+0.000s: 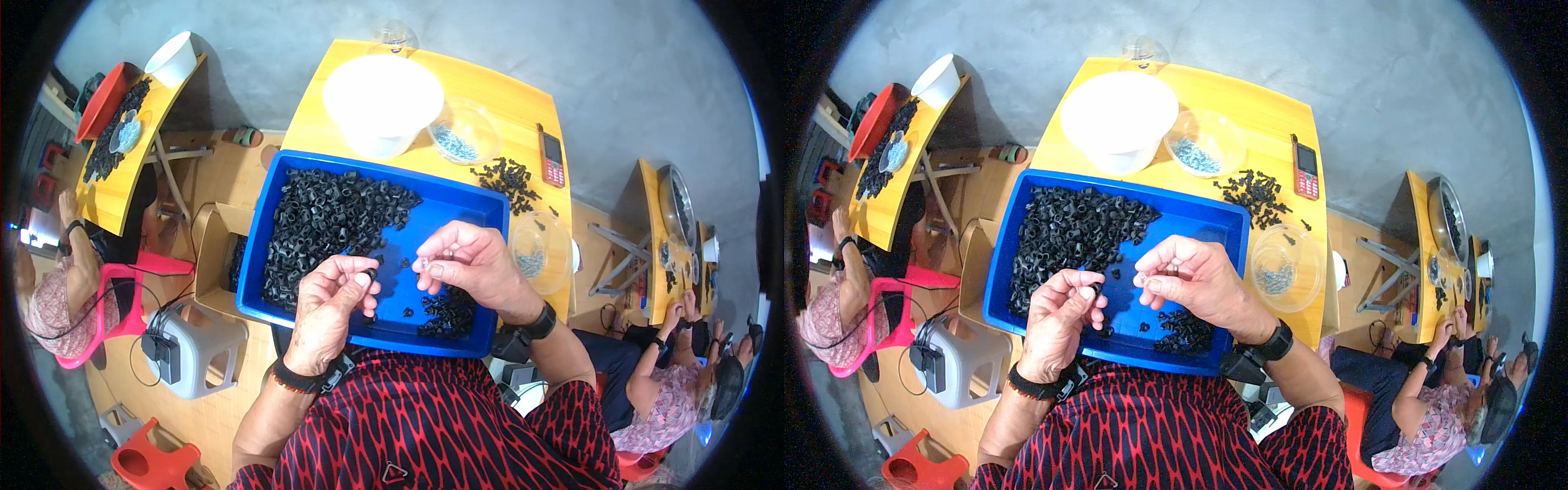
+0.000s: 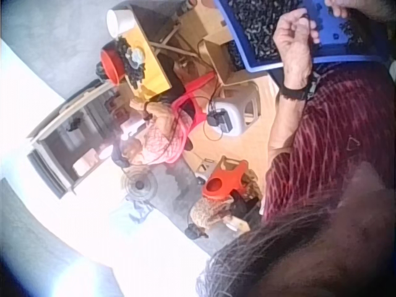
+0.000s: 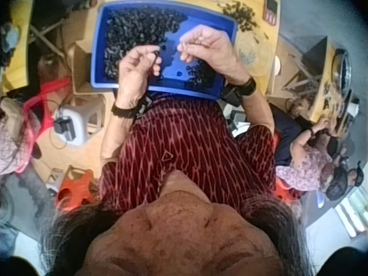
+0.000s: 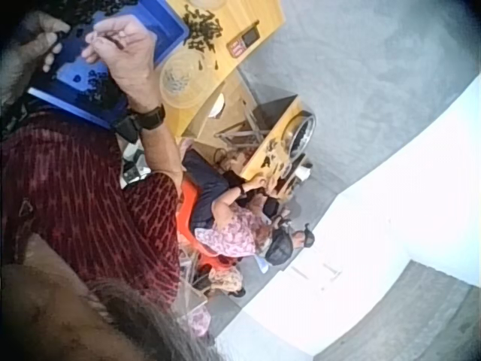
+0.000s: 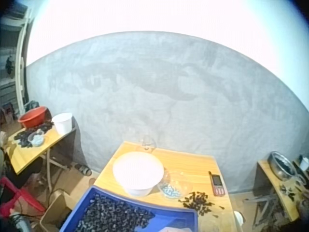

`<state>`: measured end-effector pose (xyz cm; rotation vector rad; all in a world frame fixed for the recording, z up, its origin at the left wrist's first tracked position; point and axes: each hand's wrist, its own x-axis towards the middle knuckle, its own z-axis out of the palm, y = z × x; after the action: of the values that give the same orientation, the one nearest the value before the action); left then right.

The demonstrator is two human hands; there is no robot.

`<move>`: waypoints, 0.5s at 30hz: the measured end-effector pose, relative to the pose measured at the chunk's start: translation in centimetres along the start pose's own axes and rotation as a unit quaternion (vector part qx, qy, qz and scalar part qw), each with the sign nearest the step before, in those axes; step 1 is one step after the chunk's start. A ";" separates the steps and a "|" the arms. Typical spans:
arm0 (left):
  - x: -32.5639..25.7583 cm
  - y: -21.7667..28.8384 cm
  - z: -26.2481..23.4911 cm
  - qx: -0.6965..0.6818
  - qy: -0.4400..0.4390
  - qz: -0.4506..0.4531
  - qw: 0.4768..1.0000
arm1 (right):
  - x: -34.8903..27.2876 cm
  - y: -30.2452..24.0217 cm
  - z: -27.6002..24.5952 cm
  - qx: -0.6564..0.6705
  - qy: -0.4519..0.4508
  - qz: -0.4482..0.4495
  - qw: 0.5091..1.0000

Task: Assembling small black plastic components by inserting small pins into bases.

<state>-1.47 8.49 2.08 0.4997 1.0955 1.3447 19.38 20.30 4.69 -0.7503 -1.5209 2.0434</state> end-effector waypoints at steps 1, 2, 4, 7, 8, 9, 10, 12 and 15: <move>0.0 0.0 0.0 0.000 0.001 0.000 1.000 | 0.0 0.0 0.1 0.000 -0.001 0.001 1.000; 0.0 0.1 0.1 -0.004 0.001 -0.001 1.000 | 0.0 0.0 0.3 -0.016 0.008 -0.002 1.000; 0.1 0.0 0.1 -0.008 0.002 -0.003 1.000 | 0.1 0.1 0.5 -0.031 0.017 -0.005 0.999; 0.1 -0.1 0.0 -0.010 0.002 0.001 1.000 | 0.2 0.3 0.8 -0.044 0.018 -0.017 0.999; 0.1 -0.1 0.1 -0.011 0.002 0.000 1.000 | 0.2 0.1 0.9 -0.063 0.032 -0.009 0.997; 0.1 0.0 0.1 -0.012 0.003 0.000 1.000 | 0.2 0.0 1.1 -0.083 0.046 -0.002 0.996; 0.1 0.0 0.1 -0.012 0.003 0.000 1.000 | 0.2 0.2 1.1 -0.083 0.046 -0.001 0.996; 0.1 0.0 0.1 -0.010 0.001 -0.002 1.000 | 0.4 0.6 1.2 -0.159 0.051 -0.052 0.985; 0.1 -0.1 0.0 -0.013 0.002 0.002 1.000 | 0.5 0.5 1.6 -0.224 0.050 -0.093 0.969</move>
<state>-1.41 8.57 1.94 0.4806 1.0804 1.3615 17.89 19.36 4.48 -0.8214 -1.9400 1.5180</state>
